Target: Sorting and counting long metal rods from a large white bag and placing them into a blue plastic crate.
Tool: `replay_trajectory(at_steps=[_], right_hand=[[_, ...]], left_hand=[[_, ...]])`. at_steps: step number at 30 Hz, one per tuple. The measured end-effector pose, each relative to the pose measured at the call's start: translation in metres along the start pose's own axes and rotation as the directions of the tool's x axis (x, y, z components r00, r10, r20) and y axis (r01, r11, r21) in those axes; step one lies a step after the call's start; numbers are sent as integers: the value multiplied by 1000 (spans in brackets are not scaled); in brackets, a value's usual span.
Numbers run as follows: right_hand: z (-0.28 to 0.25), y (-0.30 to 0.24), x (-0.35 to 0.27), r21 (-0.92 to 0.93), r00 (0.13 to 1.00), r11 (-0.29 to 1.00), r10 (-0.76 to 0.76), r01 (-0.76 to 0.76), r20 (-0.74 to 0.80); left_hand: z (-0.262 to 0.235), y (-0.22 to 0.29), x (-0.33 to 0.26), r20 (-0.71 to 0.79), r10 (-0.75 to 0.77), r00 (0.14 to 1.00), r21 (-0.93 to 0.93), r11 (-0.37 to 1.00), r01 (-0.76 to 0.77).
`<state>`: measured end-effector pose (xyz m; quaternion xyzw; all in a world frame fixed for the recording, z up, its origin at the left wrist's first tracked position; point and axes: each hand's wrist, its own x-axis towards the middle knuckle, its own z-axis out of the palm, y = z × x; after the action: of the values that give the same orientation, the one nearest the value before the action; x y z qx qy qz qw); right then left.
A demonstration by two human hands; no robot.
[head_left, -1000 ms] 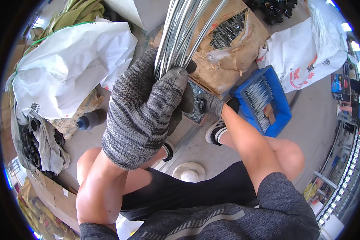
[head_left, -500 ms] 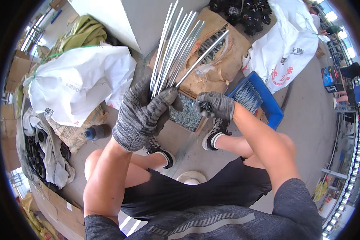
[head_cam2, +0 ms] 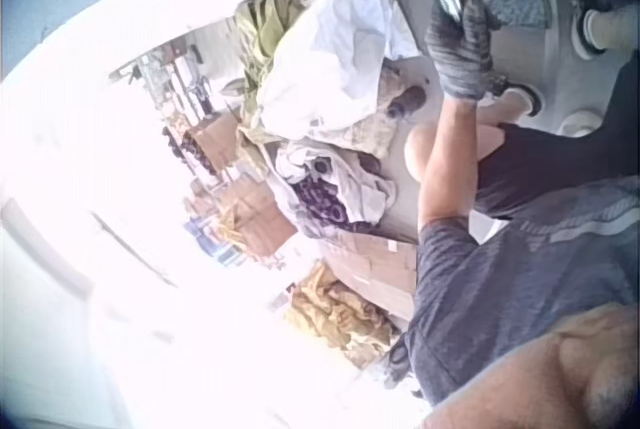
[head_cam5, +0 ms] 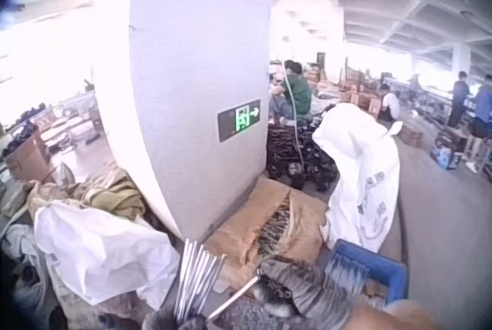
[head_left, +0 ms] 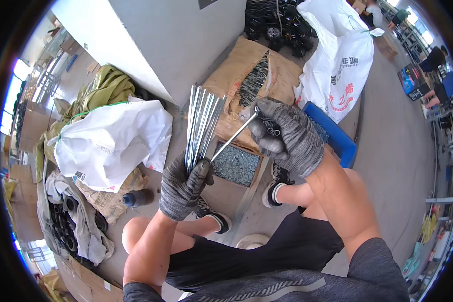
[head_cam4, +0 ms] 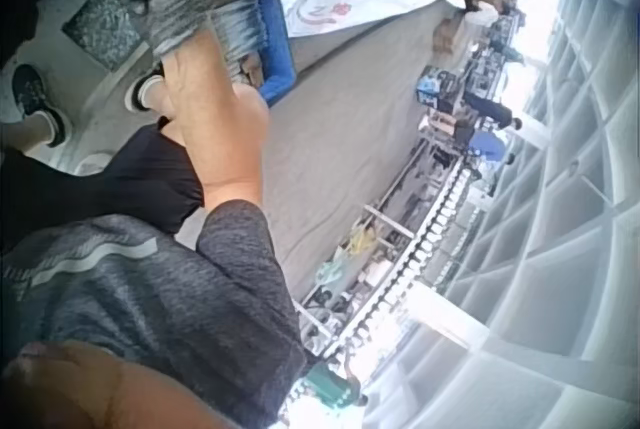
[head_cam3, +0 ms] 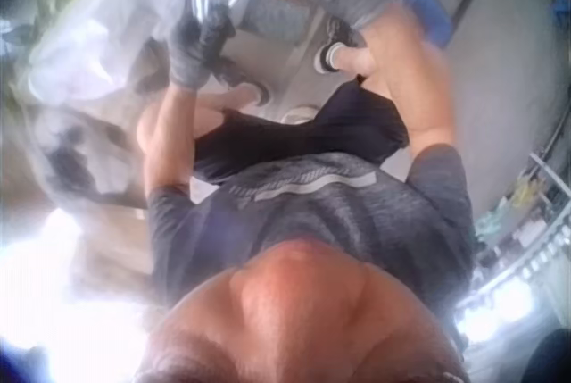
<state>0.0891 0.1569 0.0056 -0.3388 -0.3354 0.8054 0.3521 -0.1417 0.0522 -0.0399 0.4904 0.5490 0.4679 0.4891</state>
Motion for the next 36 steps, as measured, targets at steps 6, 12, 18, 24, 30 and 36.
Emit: replay_trajectory(at_steps=[6, 12, 18, 24, 30, 36], right_hand=[[0, -3, -5, -60, 997, 995, -81, 81, 2], [-7, 5, 1, -88, 984, 980, -178, 177, 7], [-17, 4, 5, -132, 986, 978, -157, 162, 49], [-28, -4, -2, -279, 981, 948, -113, 154, 157], [-36, 6, 5, -669, 666, 211, -506, 712, 549], [-35, 7, 6, -576, 843, 618, -350, 535, 408]], left_hand=[[6, -2, 1, -24, -8, 1000, 53, 999, 9], [8, -3, 0, -16, -31, 999, 12, 999, 32], [8, -4, 1, -11, -50, 999, 17, 999, 51], [5, -6, 3, 29, -21, 999, 38, 999, 20], [10, -8, 1, 85, -93, 992, -146, 984, 105], [11, -6, -3, 171, -68, 983, -192, 976, 102]])
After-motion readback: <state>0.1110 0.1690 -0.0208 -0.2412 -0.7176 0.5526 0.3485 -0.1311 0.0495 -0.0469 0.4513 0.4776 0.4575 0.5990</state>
